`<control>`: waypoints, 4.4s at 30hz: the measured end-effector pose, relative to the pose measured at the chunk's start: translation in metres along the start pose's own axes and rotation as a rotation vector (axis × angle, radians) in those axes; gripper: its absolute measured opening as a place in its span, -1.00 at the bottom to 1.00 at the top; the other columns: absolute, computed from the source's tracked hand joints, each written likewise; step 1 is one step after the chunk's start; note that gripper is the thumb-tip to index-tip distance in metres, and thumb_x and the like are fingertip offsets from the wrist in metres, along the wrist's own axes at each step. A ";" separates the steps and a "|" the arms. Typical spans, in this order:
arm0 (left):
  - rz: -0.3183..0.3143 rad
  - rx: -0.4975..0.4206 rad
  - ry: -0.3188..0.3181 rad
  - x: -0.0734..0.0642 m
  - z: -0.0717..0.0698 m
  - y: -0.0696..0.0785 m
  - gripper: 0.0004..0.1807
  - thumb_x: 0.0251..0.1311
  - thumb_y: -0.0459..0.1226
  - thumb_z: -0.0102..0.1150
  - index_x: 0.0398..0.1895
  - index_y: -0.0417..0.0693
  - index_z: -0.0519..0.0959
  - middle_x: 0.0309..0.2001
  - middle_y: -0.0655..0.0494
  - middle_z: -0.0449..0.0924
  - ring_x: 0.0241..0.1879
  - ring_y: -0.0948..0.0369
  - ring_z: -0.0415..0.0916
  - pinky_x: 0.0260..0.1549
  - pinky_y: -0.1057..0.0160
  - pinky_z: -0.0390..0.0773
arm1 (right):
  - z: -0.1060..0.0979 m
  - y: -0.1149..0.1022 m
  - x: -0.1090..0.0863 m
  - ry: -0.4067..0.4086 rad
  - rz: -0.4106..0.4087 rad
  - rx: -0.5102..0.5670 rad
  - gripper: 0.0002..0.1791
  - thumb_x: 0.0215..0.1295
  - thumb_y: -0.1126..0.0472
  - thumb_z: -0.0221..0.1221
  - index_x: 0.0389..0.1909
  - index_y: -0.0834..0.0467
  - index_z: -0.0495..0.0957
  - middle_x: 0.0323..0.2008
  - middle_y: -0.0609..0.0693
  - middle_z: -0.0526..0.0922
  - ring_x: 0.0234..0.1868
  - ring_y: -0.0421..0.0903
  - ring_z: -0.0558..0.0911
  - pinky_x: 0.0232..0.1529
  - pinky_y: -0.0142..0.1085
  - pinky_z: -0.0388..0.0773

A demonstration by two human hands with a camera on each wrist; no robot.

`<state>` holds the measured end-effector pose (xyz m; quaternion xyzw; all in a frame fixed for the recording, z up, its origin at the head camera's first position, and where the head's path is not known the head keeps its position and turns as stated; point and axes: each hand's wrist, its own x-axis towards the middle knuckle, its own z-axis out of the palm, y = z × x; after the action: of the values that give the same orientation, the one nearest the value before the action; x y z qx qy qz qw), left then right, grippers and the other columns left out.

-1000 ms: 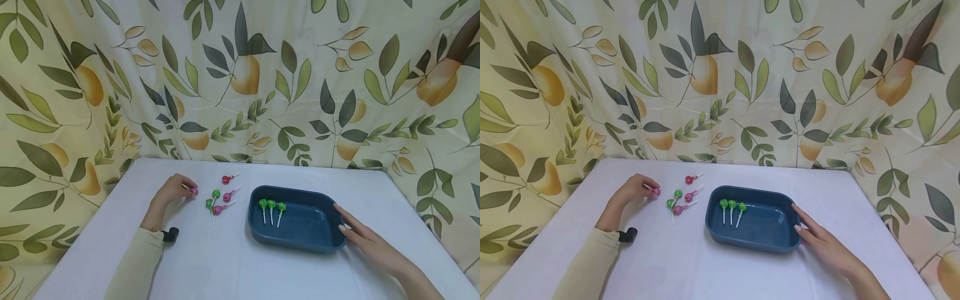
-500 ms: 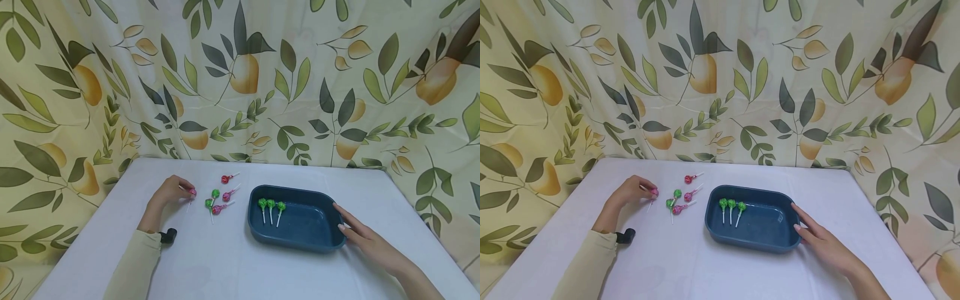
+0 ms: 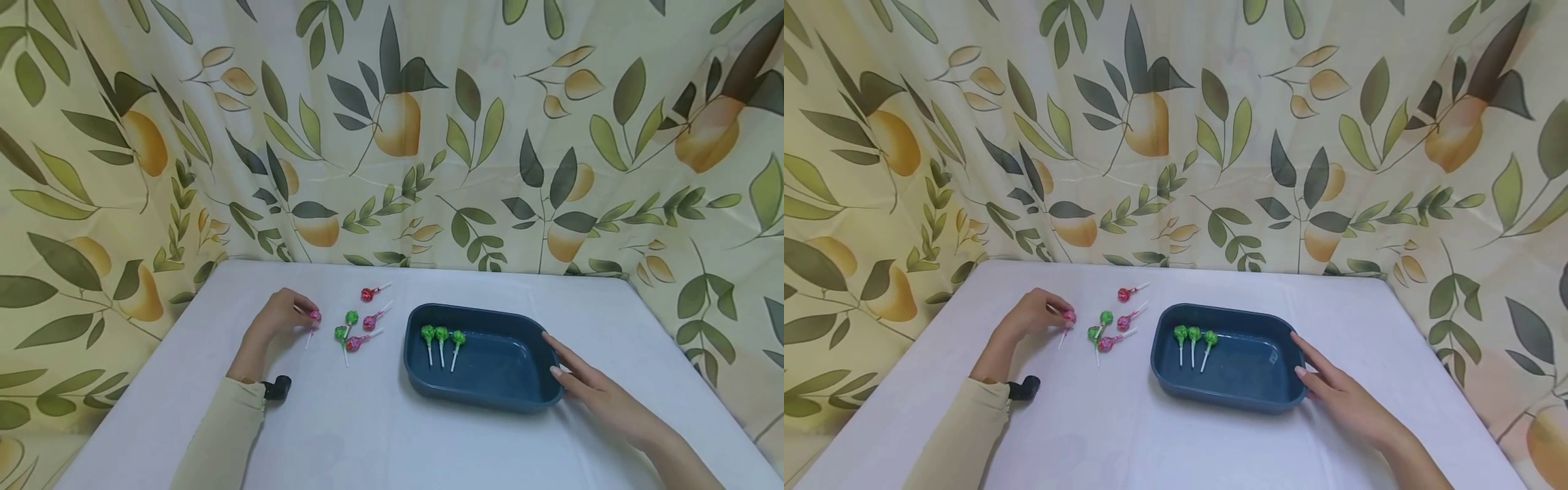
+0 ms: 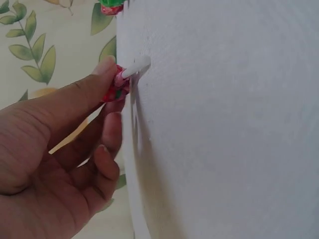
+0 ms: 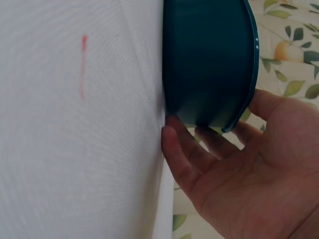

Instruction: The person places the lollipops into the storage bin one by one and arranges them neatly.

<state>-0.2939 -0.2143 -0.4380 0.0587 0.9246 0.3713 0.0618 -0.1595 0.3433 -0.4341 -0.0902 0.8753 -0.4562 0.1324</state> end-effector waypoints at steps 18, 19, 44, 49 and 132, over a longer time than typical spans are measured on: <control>0.088 -0.061 0.067 0.005 -0.011 0.041 -0.75 0.05 -0.32 0.61 -0.16 -0.05 0.82 -0.23 0.15 0.76 -0.20 0.07 0.52 -0.19 0.12 0.48 | 0.000 0.003 0.000 -0.009 0.000 0.017 -0.28 0.66 -0.07 -0.03 0.68 -0.20 -0.08 0.65 0.18 -0.17 0.56 0.39 -0.07 0.03 -0.57 0.37; 0.093 -0.068 0.067 0.006 -0.010 0.044 -0.74 0.05 -0.31 0.61 -0.16 -0.04 0.82 -0.23 0.15 0.76 -0.19 0.07 0.52 -0.19 0.12 0.48 | 0.000 0.003 0.000 -0.009 0.001 0.019 -0.28 0.66 -0.07 -0.03 0.69 -0.19 -0.08 0.65 0.18 -0.17 0.56 0.39 -0.07 0.03 -0.56 0.38; 0.182 -0.205 0.051 0.022 0.027 0.107 -0.76 0.13 -0.19 0.58 -0.12 0.04 0.83 -0.21 0.14 0.69 -0.23 0.03 0.48 -0.35 0.19 0.45 | 0.000 0.003 0.000 -0.016 -0.001 0.031 -0.28 0.65 -0.11 -0.03 0.68 -0.21 -0.07 0.65 0.15 -0.18 0.57 0.38 -0.11 0.05 -0.55 0.37; 0.175 -0.229 0.023 0.022 0.037 0.122 -0.77 0.13 -0.18 0.58 -0.14 0.05 0.83 -0.19 0.12 0.67 -0.26 -0.03 0.56 -0.41 0.23 0.50 | -0.001 0.003 -0.001 -0.014 -0.010 0.027 -0.29 0.66 -0.10 -0.04 0.68 -0.21 -0.07 0.65 0.16 -0.18 0.57 0.39 -0.12 0.05 -0.56 0.36; 0.206 0.130 -0.030 0.027 0.197 0.210 -0.79 -0.02 -0.04 0.66 -0.32 0.18 0.86 -0.44 0.45 0.71 -0.36 0.46 0.51 -0.41 0.37 0.45 | -0.003 0.007 -0.001 -0.007 0.033 -0.041 -0.26 0.64 -0.14 -0.04 0.69 -0.18 -0.11 0.64 0.21 -0.16 0.56 0.42 -0.07 0.03 -0.57 0.32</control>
<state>-0.2766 0.0750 -0.4354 0.1630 0.9348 0.3138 0.0334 -0.1595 0.3496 -0.4381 -0.0801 0.8855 -0.4353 0.1413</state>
